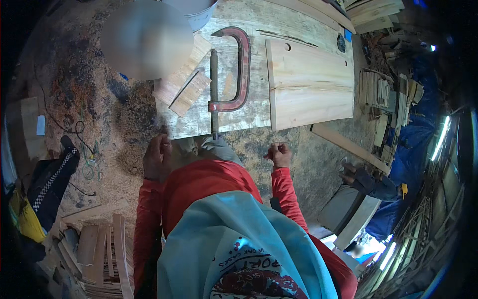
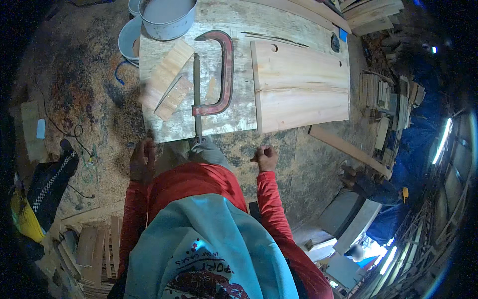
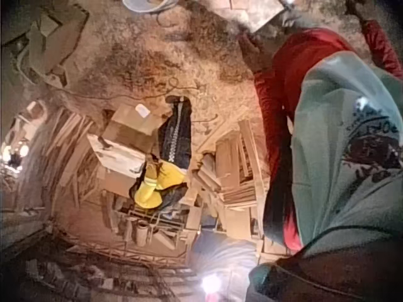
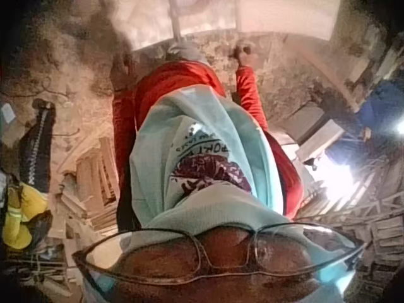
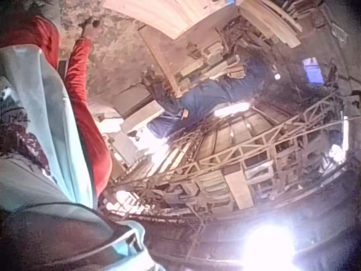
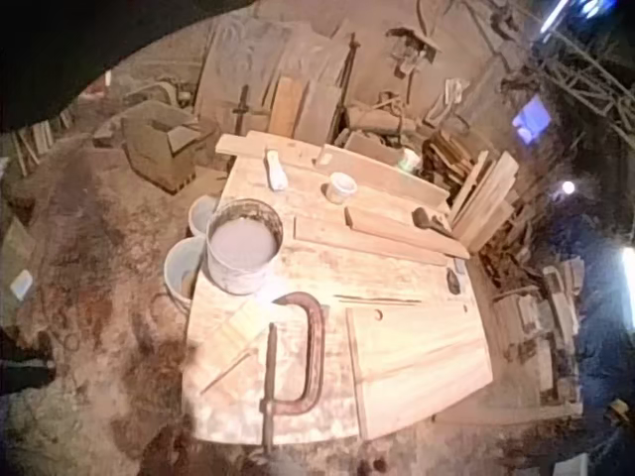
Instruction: Applying glue from a bottle to small wooden pieces in a workshop.
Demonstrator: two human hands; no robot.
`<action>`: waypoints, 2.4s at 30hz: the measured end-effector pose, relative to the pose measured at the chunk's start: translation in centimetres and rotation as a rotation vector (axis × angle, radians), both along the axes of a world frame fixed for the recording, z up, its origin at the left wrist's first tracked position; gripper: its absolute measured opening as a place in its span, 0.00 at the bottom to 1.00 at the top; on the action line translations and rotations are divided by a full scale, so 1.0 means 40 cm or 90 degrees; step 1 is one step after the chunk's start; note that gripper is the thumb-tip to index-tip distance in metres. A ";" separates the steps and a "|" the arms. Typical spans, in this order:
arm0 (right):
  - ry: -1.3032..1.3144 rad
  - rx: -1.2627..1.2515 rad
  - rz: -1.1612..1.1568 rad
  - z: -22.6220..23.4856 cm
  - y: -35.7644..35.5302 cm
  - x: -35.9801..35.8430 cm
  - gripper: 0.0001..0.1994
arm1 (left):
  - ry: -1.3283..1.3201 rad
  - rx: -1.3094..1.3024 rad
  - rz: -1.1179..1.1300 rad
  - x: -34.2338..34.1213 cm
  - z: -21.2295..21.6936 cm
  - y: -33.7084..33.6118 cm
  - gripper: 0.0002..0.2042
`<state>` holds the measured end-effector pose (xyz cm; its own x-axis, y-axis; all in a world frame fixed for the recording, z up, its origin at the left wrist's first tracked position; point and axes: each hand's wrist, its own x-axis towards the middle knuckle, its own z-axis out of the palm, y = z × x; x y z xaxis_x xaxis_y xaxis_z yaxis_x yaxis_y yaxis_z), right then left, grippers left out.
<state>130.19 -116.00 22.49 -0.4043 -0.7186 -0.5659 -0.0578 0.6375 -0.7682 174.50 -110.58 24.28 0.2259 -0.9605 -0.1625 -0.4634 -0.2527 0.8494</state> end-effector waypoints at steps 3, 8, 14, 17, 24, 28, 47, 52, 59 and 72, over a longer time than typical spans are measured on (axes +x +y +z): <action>-0.073 -0.014 -0.016 -0.005 -0.021 0.027 0.03 | 0.045 0.049 -0.004 -0.001 -0.002 -0.005 0.14; -0.139 0.006 -0.099 -0.008 -0.049 0.037 0.05 | 0.012 0.063 -0.017 0.007 -0.015 -0.023 0.12; -0.401 -0.025 -0.226 -0.046 -0.086 0.023 0.11 | 0.029 0.084 -0.037 0.027 -0.005 -0.055 0.10; -0.378 -0.030 -0.238 -0.059 -0.088 0.032 0.12 | 0.036 0.107 -0.066 0.042 -0.006 -0.064 0.10; -0.347 -0.055 -0.238 -0.064 -0.091 0.051 0.11 | 0.037 0.173 -0.086 0.057 -0.017 -0.086 0.08; -0.374 -0.014 -0.260 -0.027 -0.086 0.064 0.10 | 0.053 0.154 -0.090 0.062 -0.017 -0.088 0.07; -0.636 -0.595 0.889 0.605 -0.249 0.840 0.14 | 0.073 0.194 -0.227 0.112 -0.026 -0.115 0.12; -0.637 -0.582 0.930 0.593 -0.221 0.851 0.14 | 0.049 0.154 -0.236 0.118 -0.053 -0.102 0.12; -0.637 -0.583 0.968 0.618 -0.190 0.873 0.15 | 0.068 0.092 -0.314 0.151 -0.155 -0.088 0.11; -0.650 -0.569 0.982 0.576 -0.173 0.823 0.16 | 0.019 0.094 -0.260 0.271 0.193 -0.109 0.04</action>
<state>163.11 -122.91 45.53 0.8454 -0.2319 0.4811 0.4947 0.0009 -0.8690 185.34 -114.94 31.98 -0.1741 -0.9363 -0.3051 -0.5264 -0.1734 0.8324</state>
